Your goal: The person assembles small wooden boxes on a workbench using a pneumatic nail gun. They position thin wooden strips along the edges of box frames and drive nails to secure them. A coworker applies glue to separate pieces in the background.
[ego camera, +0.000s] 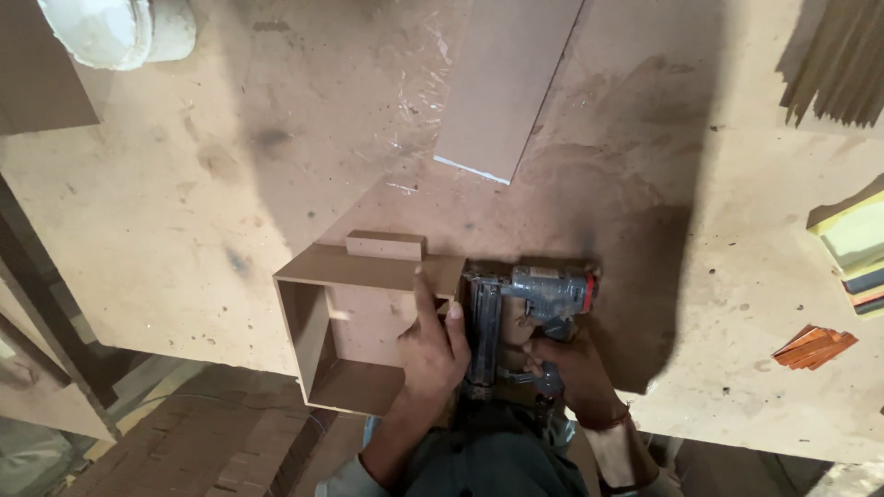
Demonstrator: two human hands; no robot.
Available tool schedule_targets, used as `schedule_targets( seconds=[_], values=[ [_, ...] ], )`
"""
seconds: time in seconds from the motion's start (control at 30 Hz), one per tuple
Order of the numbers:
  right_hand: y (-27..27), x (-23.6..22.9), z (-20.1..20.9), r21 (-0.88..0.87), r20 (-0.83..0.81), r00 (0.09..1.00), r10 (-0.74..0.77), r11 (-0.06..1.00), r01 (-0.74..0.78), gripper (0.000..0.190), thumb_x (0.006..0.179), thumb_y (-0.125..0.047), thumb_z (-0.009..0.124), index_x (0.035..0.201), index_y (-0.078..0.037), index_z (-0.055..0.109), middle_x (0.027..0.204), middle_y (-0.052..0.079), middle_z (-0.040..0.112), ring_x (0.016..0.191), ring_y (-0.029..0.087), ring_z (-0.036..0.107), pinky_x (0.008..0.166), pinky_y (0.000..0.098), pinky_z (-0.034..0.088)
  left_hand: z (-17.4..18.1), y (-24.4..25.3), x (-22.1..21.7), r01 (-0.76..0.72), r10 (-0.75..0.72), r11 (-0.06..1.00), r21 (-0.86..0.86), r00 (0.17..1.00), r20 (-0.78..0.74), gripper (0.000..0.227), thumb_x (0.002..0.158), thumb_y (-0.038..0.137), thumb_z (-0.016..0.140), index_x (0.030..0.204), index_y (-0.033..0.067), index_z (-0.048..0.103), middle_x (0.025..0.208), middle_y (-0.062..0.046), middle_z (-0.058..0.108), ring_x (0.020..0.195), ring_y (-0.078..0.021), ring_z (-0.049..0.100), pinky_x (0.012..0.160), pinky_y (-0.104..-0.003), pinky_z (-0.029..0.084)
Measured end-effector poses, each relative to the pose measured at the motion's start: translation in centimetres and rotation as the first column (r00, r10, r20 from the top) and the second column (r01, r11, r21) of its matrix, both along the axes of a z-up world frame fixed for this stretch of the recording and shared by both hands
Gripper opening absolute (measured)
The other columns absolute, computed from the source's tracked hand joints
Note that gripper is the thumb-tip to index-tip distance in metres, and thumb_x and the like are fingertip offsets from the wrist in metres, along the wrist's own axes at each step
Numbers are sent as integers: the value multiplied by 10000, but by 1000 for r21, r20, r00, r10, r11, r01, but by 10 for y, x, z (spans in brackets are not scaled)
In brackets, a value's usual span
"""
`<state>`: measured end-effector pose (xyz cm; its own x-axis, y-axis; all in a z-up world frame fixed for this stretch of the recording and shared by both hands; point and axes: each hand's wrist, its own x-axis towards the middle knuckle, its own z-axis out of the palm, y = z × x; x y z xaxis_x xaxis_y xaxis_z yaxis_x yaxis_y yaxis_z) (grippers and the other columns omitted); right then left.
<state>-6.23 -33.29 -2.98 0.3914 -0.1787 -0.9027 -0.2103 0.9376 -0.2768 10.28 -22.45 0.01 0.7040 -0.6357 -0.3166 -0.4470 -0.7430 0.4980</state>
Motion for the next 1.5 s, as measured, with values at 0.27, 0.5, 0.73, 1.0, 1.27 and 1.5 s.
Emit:
schedule_targets(
  seconds=[0.27, 0.5, 0.73, 1.0, 1.27, 1.5],
  values=[
    [-6, -4, 21, 35, -91, 989, 119, 993, -116, 271, 745, -63, 705, 1007, -16, 650, 708, 58, 621, 562, 156, 562, 483, 315, 441, -10, 8, 2, 40, -41, 999, -9, 998, -53, 665, 1055, 219, 485, 1568, -111, 219, 656, -237, 672, 523, -393, 673, 458, -462, 530],
    [0, -12, 16, 2, -91, 979, 182, 983, -183, 191, 766, -73, 713, 928, 22, 682, 633, 104, 624, 548, 181, 604, 488, 332, 468, -16, 11, 1, 29, -34, 998, -52, 996, -84, 661, 1060, 211, 482, 1566, -111, 206, 643, -215, 666, 512, -399, 654, 483, -478, 531],
    [16, -29, -11, -148, 47, 994, 96, 985, -88, 226, 743, -40, 734, 957, 16, 690, 669, 86, 656, 557, 181, 617, 501, 327, 489, -19, 11, 2, 2, -6, 998, -64, 998, -57, 604, 1043, 254, 519, 1511, -80, 337, 711, -242, 686, 587, -424, 685, 535, -494, 551],
    [-96, -6, -26, -156, -66, 825, 561, 811, -564, 239, 811, -127, 748, 1023, -20, 722, 664, 78, 669, 552, 164, 616, 492, 310, 485, -13, -2, 2, -20, 20, 994, -105, 1000, -7, 597, 951, 372, 642, 1350, -44, 488, 840, -251, 705, 688, -427, 713, 581, -483, 576],
    [-201, 141, 4, -182, -287, 68, 956, 15, -983, 367, 767, -197, 796, 1109, -65, 776, 687, 80, 715, 583, 152, 645, 544, 307, 507, -13, -6, 0, -69, 63, 994, -86, 996, -69, 617, 928, 379, 684, 1390, 10, 508, 1021, -281, 688, 823, -456, 709, 643, -513, 587],
    [-206, 211, 37, -85, -292, -72, 954, -101, -991, 476, 658, -70, 777, 1121, -42, 669, 780, 96, 783, 629, 190, 732, 594, 327, 595, -8, -10, 2, -48, 54, 978, -203, 998, 23, 754, 913, 350, 695, 1493, -46, 420, 1264, -406, 555, 1118, -599, 564, 881, -596, 534]
  ],
)
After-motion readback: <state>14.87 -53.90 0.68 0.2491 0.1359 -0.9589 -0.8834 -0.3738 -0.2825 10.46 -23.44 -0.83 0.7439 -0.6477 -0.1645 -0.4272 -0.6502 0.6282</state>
